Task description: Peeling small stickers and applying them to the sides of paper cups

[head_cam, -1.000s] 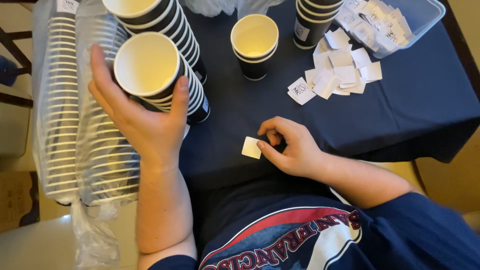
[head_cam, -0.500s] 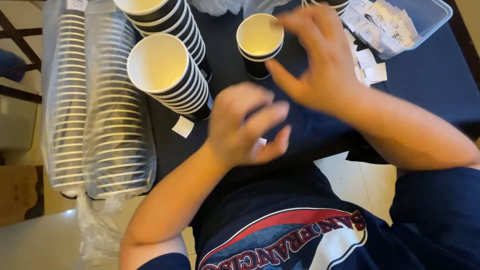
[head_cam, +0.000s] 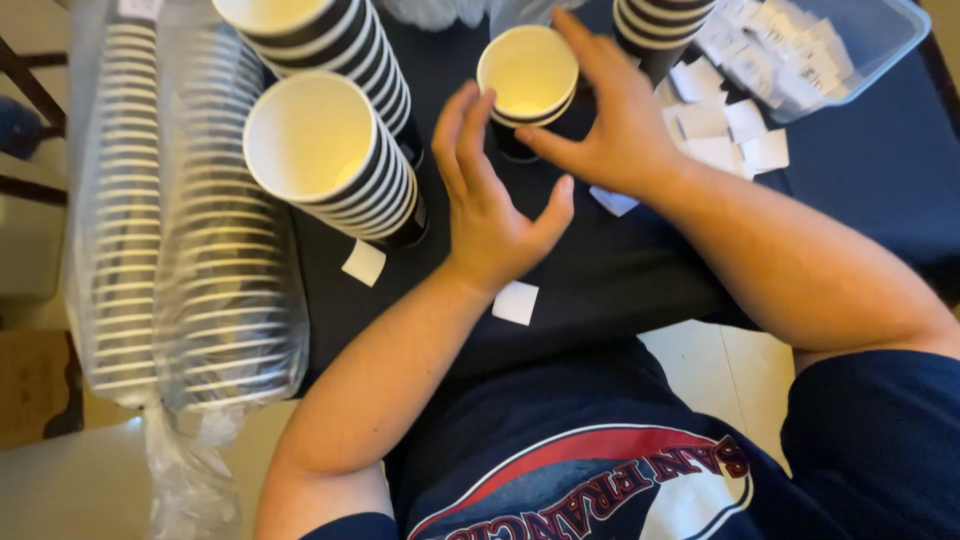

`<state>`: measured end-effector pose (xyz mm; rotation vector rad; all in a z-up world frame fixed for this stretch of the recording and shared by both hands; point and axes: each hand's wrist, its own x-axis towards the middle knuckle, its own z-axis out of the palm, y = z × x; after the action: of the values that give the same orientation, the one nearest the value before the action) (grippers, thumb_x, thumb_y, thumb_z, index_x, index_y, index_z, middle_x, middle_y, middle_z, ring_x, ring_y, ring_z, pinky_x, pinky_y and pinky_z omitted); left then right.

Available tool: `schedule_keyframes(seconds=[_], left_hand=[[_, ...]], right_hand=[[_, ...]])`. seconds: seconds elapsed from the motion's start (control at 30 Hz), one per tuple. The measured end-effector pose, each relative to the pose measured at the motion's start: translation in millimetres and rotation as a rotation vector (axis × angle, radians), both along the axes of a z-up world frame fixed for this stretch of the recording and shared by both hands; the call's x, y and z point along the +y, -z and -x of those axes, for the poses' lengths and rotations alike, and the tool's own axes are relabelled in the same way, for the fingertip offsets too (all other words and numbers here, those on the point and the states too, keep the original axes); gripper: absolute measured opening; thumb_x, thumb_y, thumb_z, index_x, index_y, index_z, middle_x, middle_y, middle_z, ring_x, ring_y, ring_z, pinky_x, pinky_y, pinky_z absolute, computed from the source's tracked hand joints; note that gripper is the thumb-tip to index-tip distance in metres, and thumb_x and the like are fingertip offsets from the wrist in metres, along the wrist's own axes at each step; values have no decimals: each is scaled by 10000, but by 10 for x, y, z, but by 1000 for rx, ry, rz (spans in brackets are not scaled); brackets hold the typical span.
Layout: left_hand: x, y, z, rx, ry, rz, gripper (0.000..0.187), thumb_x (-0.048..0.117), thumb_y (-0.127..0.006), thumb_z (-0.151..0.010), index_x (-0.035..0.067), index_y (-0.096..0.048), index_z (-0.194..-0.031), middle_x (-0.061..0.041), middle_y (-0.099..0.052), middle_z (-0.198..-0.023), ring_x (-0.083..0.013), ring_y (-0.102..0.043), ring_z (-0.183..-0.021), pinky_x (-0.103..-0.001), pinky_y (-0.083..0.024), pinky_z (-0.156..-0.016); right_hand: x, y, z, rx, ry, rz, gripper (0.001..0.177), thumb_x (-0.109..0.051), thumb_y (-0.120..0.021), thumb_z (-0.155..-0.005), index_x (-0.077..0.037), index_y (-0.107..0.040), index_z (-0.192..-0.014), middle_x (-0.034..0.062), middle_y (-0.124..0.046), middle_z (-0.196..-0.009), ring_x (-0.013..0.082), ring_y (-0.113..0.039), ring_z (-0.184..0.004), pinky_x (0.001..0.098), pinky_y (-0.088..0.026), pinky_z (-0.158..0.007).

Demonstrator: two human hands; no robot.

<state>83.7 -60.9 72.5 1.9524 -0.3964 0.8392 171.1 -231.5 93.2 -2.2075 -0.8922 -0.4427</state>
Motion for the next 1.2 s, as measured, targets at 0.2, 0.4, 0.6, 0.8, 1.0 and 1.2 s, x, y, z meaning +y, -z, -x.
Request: schedule_keyframes(seconds=[0.2,0.4,0.6,0.8,1.0,1.2], left_hand=[[30,100,-148,223,72,180,1160,310,-965,-800,127,-150,-1603,-126,-562,-1478,-264,-585,-1430,-396,-458,-1255],[24,-91,-114,471,213,162,835,344,-857,-747,78,-435,-1416,-101,-654,-1358,-256,-654,-1269,-348,-539,-1045],[102,-160,-89,471,396,101,894,247,-850,-766,89,-355,-1495,-126,-574,-1472,-272,-585,-1380,-372,-466,-1167],[117,111,-211,439,84,84,934,262,-889,-771,76,-328,-1494,-181,-525,-1496,-334,-527,-1405,-400,-410,-1189],[138,129,-241,526,-64,122,952,258,-904,-758,103,-322,-1495,-176,-410,-1425,-345,-526,-1372,-441,-407,-1195],[146,222,-262,455,-110,111,966,239,-929,-742,120,-332,-1492,-175,-422,-1395,-349,-525,-1350,-461,-401,-1196]], right_hand=[[-17,-117,61,274,-210,-274,718,-274,-804,-936,6,-424,-1477,184,-538,-1454,284,-522,-1374,387,-395,-1184],[-7,-194,216,426,-333,-367,661,-323,-724,-928,-78,-354,-1418,102,-523,-1323,194,-531,-1221,323,-436,-1051],[-128,-42,59,463,-457,-856,572,-401,-665,-1009,-68,-485,-1438,122,-578,-1430,263,-573,-1345,439,-494,-1205],[-367,96,-52,26,-92,-692,478,-194,-694,-1093,-96,-408,-1463,150,-549,-1369,268,-538,-1267,400,-428,-1122],[-202,-140,198,-165,44,-345,747,-201,-872,-1053,-46,-313,-1525,216,-493,-1442,353,-558,-1376,434,-474,-1184],[-213,-166,155,-229,165,8,696,-243,-888,-1072,6,-386,-1486,260,-458,-1457,449,-482,-1361,536,-434,-1125]])
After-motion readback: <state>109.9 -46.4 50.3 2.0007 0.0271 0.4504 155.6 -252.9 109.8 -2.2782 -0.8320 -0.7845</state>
